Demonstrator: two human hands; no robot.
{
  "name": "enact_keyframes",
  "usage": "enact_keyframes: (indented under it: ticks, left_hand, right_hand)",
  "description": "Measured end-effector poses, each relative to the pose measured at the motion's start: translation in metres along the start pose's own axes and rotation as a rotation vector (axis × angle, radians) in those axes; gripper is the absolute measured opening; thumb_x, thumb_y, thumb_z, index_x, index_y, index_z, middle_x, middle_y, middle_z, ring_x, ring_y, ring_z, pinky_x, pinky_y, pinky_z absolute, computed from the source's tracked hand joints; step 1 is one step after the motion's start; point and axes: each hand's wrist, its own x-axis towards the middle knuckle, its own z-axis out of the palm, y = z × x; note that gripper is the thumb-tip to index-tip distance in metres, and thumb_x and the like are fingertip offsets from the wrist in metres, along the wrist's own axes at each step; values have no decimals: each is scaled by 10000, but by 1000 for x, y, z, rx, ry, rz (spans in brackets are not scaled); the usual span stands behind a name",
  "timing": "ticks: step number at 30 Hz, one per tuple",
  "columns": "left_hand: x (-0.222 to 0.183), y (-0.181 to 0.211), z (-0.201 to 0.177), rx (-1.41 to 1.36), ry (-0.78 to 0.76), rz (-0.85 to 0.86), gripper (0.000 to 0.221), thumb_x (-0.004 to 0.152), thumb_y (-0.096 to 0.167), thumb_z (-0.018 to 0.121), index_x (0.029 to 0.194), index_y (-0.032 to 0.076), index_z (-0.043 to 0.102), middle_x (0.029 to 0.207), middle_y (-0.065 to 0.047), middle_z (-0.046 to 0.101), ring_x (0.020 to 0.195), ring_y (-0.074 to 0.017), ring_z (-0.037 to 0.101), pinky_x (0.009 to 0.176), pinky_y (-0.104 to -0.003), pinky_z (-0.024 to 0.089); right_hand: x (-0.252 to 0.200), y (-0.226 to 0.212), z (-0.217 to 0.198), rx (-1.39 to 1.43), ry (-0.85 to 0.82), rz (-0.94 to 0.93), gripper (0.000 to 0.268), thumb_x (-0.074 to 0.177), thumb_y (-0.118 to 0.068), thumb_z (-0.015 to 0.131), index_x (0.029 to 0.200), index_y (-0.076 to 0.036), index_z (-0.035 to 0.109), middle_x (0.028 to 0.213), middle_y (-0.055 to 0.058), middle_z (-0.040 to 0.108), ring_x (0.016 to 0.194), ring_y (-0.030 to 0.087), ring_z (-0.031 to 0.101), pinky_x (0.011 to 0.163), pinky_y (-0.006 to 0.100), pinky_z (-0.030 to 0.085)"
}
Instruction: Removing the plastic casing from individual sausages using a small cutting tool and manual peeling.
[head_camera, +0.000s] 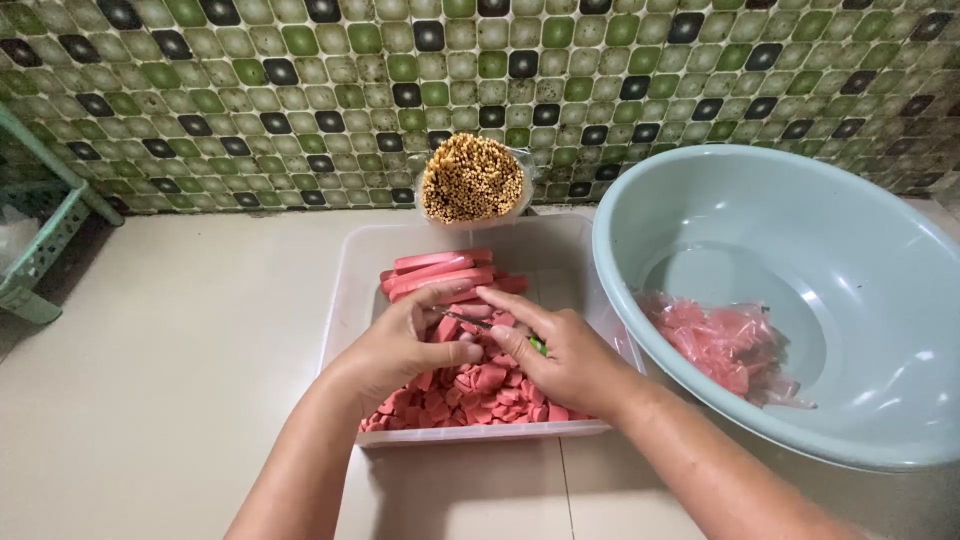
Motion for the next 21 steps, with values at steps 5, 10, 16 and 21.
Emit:
enact_keyframes:
  ticks: [5,10,16,21]
  left_hand:
    - [-4,36,31,-16,157,-148,728,664,256,852,1326,67,612,1225,-168,599,1095,-288,590,739,-286,516]
    - [-1,20,8,-172,40,-131,1168,779,886,112,1420,34,590,1311,-207,639,1092,-338,697,488,-275,585]
    - [11,-19,-15,101,118,-113,552,979,164,558,1519,77,482,1361,-147,598,1109,-204,608,777,-277,574]
    - [8,-6,-10,81,23,-5,1143,563,-42,929,1555,38,366,1437,-194,541,1190,-247,570,942,-277,555]
  right_hand:
    - [-3,11,3,-17,-7,-3,451,998,-268,541,1442,-189,558,510,37,595,531,157,514,594,308,497]
    - [-3,5,1,-30,30,-2,452,1000,-271,532,1442,-176,544,498,49,579,516,169,509,568,324,471]
    - [-2,9,3,-41,38,-19,428,1008,-276,513,1416,-152,546,494,84,556,492,210,494,559,346,464]
    - [-2,5,2,-51,42,-24,423,1007,-280,512,1406,-143,546,491,79,554,488,211,503,557,349,468]
